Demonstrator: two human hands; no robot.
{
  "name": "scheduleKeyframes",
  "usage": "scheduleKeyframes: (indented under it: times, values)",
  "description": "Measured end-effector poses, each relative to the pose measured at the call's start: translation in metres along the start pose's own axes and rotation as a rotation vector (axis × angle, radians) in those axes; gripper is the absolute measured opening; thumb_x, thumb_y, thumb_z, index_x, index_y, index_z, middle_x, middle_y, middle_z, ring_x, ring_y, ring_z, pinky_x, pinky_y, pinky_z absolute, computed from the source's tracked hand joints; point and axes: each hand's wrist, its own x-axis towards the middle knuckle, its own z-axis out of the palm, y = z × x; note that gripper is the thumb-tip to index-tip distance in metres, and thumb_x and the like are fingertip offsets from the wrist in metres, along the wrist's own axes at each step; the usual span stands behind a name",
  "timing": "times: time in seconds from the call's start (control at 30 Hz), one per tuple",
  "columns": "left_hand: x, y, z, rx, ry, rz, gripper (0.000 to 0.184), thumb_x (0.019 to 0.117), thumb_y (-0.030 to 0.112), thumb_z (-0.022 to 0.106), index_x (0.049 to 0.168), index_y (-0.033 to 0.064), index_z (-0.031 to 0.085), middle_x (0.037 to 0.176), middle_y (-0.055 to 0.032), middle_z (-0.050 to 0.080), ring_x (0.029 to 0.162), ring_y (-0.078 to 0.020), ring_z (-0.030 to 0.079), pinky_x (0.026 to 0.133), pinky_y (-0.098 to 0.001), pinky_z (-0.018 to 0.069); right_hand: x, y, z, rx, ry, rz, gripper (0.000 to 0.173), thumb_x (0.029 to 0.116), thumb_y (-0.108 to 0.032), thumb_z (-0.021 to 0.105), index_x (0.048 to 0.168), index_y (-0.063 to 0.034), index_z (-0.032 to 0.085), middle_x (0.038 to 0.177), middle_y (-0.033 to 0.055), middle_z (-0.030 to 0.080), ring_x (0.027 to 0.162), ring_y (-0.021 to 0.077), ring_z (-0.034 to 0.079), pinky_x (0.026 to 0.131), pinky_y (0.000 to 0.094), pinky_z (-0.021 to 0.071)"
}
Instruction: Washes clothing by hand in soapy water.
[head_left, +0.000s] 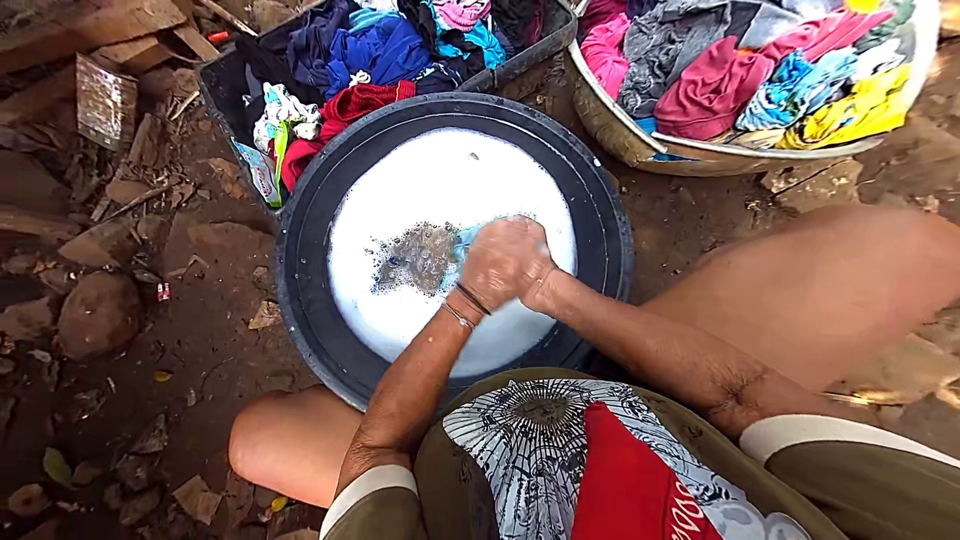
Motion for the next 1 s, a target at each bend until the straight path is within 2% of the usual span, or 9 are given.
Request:
scheduleKeyframes:
  times: [0.1, 0.27, 0.37, 0.43, 0.53, 0.63, 0.8, 0.9, 1.0]
  values:
    - [0.005, -0.029, -0.004, 0.149, 0.115, -0.365, 0.038, 0.1021, 0.015, 0.048, 0.077, -0.0067, 0.066, 0.080, -0.0237, 0.070, 0.082, -0.0396, 0.073, 0.072, -0.0516, 0.0571, 0.005, -0.004, 0.026, 0.042, 0.031, -0.118, 0.027, 0.1044, -0.033, 0.039, 0.088, -0.0199, 0.057, 0.074, -0.0051, 0.056, 0.063, 0.0061, 0.055, 0.058, 0.0258, 0.0478]
    - [0.005, 0.017, -0.005, 0.134, 0.023, -0.280, 0.034, 0.0993, 0.017, 0.052, 0.084, -0.0079, 0.070, 0.078, -0.0217, 0.071, 0.071, -0.0370, 0.073, 0.059, -0.0506, 0.0573, 0.032, 0.000, 0.015, -0.360, 0.027, -0.631, 0.021, 0.0960, -0.001, 0.046, 0.085, 0.0042, 0.063, 0.080, 0.0073, 0.063, 0.079, 0.0093, 0.060, 0.078, 0.0275, 0.0511]
    - [0.010, -0.006, -0.020, 0.035, -0.248, -0.599, 0.043, 0.1089, 0.018, 0.039, 0.105, -0.0128, 0.069, 0.100, -0.0312, 0.071, 0.097, -0.0476, 0.071, 0.084, -0.0637, 0.0534, 0.017, -0.004, 0.021, -0.415, 0.035, -0.467, 0.018, 0.0976, -0.007, 0.045, 0.087, -0.0004, 0.058, 0.081, 0.0056, 0.059, 0.076, 0.0106, 0.059, 0.072, 0.0300, 0.0519]
    - [0.011, -0.025, -0.027, 0.004, -0.283, -0.719, 0.047, 0.1107, 0.022, 0.036, 0.099, -0.0125, 0.066, 0.097, -0.0313, 0.069, 0.098, -0.0479, 0.070, 0.086, -0.0644, 0.0508, 0.017, -0.003, 0.021, -0.324, -0.038, -0.375, 0.019, 0.0966, -0.013, 0.044, 0.083, -0.0069, 0.057, 0.076, -0.0008, 0.055, 0.070, 0.0079, 0.056, 0.068, 0.0298, 0.0505]
    - [0.010, -0.028, -0.052, -0.029, 0.076, -0.603, 0.043, 0.1075, 0.018, 0.043, 0.084, -0.0129, 0.061, 0.076, -0.0251, 0.063, 0.074, -0.0363, 0.066, 0.072, -0.0521, 0.0521, 0.023, -0.014, 0.009, -0.456, -0.216, -0.386, 0.025, 0.1019, -0.017, 0.038, 0.093, -0.0065, 0.058, 0.080, -0.0027, 0.057, 0.071, 0.0028, 0.056, 0.068, 0.0235, 0.0503]
    - [0.017, -0.031, -0.113, -0.212, 0.462, -0.450, 0.034, 0.1063, 0.014, 0.045, 0.084, -0.0066, 0.061, 0.074, -0.0035, 0.059, 0.072, -0.0042, 0.059, 0.074, -0.0257, 0.0515, 0.025, -0.040, -0.016, -0.817, -0.430, -0.391, 0.030, 0.1025, -0.013, 0.042, 0.115, 0.0043, 0.063, 0.098, 0.0069, 0.063, 0.083, 0.0056, 0.057, 0.077, 0.0265, 0.0493]
    - [0.007, -0.063, -0.168, -0.167, 0.732, -0.274, 0.028, 0.1075, 0.014, 0.044, 0.080, 0.0146, 0.052, 0.071, 0.0155, 0.050, 0.066, 0.0076, 0.054, 0.064, -0.0178, 0.0480, 0.037, -0.076, -0.046, -0.835, -0.525, -0.581, 0.031, 0.0950, -0.011, 0.042, 0.069, -0.0164, 0.058, 0.065, -0.0155, 0.054, 0.063, -0.0076, 0.051, 0.062, 0.0177, 0.0459]
    - [-0.003, -0.098, -0.151, 0.026, 0.558, -0.674, 0.033, 0.1084, 0.019, 0.042, 0.094, -0.0059, 0.057, 0.079, -0.0061, 0.055, 0.074, -0.0078, 0.056, 0.075, -0.0267, 0.0485, 0.055, -0.083, -0.044, -0.909, -0.517, -0.661, 0.027, 0.0935, -0.010, 0.043, 0.068, -0.0108, 0.055, 0.065, -0.0117, 0.050, 0.064, -0.0062, 0.049, 0.065, 0.0186, 0.0431]
    - [-0.011, -0.132, -0.103, 0.015, 0.090, -1.013, 0.043, 0.1076, 0.016, 0.041, 0.136, -0.0150, 0.049, 0.125, -0.0355, 0.062, 0.119, -0.0446, 0.063, 0.104, -0.0579, 0.0465, 0.081, -0.066, -0.027, -1.005, -0.365, -0.423, 0.023, 0.0977, -0.010, 0.045, 0.093, 0.0065, 0.061, 0.086, 0.0099, 0.059, 0.079, 0.0127, 0.057, 0.077, 0.0350, 0.0497]
